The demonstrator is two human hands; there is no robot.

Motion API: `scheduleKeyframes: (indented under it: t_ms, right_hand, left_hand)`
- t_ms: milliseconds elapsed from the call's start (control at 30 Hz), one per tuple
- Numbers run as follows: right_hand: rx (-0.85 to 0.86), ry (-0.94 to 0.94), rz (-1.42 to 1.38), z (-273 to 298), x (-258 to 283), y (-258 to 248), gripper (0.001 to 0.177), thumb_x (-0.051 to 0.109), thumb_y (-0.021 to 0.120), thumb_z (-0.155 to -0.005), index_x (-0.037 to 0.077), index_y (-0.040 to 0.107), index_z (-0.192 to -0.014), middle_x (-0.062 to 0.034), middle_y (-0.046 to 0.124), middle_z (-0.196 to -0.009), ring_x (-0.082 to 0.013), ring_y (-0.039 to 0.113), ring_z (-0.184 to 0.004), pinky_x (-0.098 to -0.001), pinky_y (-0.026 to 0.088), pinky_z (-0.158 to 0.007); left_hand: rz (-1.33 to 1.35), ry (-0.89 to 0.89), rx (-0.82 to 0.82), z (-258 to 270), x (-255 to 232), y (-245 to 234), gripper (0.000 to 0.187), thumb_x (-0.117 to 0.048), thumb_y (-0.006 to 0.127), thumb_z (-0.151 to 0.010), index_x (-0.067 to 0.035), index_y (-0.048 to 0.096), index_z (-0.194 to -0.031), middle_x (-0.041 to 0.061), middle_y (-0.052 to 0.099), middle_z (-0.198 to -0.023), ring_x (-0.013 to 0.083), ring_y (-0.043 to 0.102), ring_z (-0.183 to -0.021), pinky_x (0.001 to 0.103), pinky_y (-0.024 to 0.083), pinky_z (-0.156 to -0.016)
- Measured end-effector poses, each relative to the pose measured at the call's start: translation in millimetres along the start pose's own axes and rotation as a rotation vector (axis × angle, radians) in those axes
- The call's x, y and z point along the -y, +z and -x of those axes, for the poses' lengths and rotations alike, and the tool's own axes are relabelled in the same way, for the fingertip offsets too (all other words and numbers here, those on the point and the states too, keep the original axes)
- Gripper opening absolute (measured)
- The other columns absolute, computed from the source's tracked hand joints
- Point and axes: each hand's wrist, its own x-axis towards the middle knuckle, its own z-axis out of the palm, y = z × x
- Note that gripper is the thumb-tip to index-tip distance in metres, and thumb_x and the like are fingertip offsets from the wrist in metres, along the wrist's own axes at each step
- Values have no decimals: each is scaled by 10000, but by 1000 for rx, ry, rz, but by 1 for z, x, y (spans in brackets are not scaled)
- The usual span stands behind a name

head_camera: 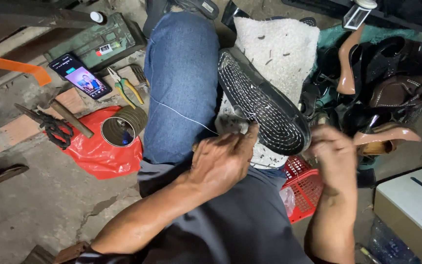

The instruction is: Hand-stitching a rubber sole onto a shoe using a hooked needle and thread

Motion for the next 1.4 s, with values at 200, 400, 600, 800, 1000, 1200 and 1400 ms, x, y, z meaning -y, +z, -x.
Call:
scheduleKeyframes:
  t_ms: [200, 400, 600, 800, 1000, 1200, 1400]
  right_hand:
    - [-284, 51, -711, -35, 29, -21, 431, 499, 733, -966, 256, 500, -698, 106, 374, -661, -63, 303, -629, -235, 278, -640]
    - [256, -411, -1178, -10, 26, -24, 428, 370, 488, -1287, 140, 847, -1307, 9, 761, -1046, -204, 718, -1119, -393, 550, -1107]
    - [218, -361, -547, 11, 59, 4, 312, 153, 560, -1018, 53, 622, -1307, -239, 645, -1232, -146, 572, -629, -194, 503, -542]
    - [405, -432, 484, -6, 96, 34, 897, 474, 599, -816, -102, 409, -1477, -233, 526, -1443, -314, 506, -1335, -428, 388, -1133]
    - [337, -254, 743, -9, 65, 16, 702, 685, 544, -754, 6, 619, -918, -97, 654, -812, -217, 602, -761, -407, 460, -669]
    - [249, -379, 399, -3, 33, 27, 360, 466, 731, -812, 148, 622, -684, 61, 605, -642, -87, 527, -587, -277, 428, -583]
    - [55, -278, 362, 10, 28, 35, 341, 376, 769, -856, 85, 659, -715, 45, 526, -615, -76, 437, -618, -299, 355, -575]
  left_hand:
    - [22, -47, 134, -7, -1, -7, 612, -80, 496, -1099, -34, 172, -1616, 156, 656, -909, 244, 646, -597, 401, 550, -362]
    - [-39, 43, -4, 0, 2, 0, 697, -33, 619, -965, 5, 283, -1574, 258, 714, -1069, 388, 710, -823, 524, 519, -475]
    - [-56, -6, -46, -7, -3, -2, 548, -43, 576, -877, -21, 558, -1424, 220, 740, -998, 441, 719, -779, 598, 468, -470]
    - [95, -79, 367, -18, -4, -31, 644, -83, 455, -997, -32, 194, -1583, 226, 663, -1065, 399, 673, -792, 535, 502, -497]
    - [125, -94, 393, -22, -5, -40, 597, -92, 409, -1053, -41, 160, -1593, 229, 655, -1043, 334, 680, -721, 434, 542, -477]
    - [80, -110, 382, -21, -3, -28, 623, -126, 431, -967, -73, 260, -1564, 225, 685, -1203, 459, 687, -954, 577, 508, -589]
    - [-4, -72, 303, -23, -3, -21, 657, -71, 503, -903, -14, 333, -1535, 212, 712, -1011, 452, 700, -786, 579, 502, -497]
